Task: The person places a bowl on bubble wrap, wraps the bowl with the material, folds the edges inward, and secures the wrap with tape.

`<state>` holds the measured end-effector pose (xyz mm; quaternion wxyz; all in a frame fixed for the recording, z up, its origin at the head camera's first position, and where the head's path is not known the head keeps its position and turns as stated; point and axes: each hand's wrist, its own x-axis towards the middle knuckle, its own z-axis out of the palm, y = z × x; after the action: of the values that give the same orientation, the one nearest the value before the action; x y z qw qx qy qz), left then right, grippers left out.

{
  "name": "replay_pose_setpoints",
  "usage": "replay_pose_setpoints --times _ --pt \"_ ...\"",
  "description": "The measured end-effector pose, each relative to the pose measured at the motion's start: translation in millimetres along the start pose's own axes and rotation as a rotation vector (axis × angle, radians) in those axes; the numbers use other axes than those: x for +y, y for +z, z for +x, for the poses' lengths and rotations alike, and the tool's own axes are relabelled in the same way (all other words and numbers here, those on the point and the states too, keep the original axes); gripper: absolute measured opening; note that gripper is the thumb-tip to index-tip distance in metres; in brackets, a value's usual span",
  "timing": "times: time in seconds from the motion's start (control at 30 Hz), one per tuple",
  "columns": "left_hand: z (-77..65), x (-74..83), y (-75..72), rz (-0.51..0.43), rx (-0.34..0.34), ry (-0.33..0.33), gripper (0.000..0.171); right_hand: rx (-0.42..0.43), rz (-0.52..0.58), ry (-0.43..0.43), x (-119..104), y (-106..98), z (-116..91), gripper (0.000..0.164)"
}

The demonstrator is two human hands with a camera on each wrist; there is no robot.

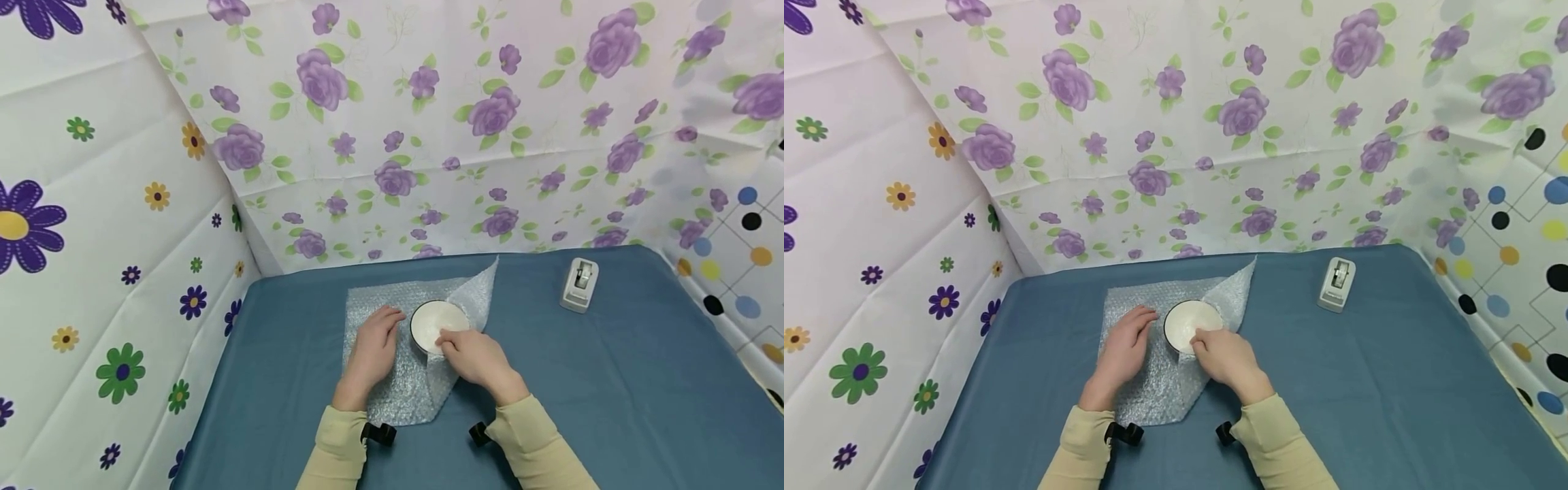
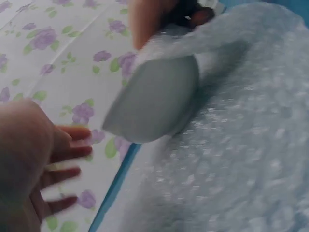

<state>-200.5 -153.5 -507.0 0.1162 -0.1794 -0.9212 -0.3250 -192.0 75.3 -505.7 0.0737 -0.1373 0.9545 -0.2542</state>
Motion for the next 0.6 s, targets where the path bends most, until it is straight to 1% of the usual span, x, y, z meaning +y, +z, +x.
replay_pose_setpoints --times 0.03,0.1,0.27,0.43,0.6 --pt "0.3 0.6 1.9 0.0 0.015 0.042 0.029 -0.003 0.004 0.0 0 0 0 0.035" --pt "0.5 2.0 5.5 0.008 0.025 0.115 0.028 -0.007 0.012 -0.001 1 -1 1 0.035" --pt "-0.1 3.6 11.1 0.05 -0.027 0.207 0.033 -0.013 0.032 -0.002 0 -1 0 0.035" --pt "1.8 0.1 16.5 0.081 -0.078 0.258 0.04 -0.008 0.047 -0.017 1 0 1 0.035" --pt "2.4 -2.9 22.9 0.079 -0.137 0.256 0.043 -0.011 0.04 -0.02 2 0 2 0.034"
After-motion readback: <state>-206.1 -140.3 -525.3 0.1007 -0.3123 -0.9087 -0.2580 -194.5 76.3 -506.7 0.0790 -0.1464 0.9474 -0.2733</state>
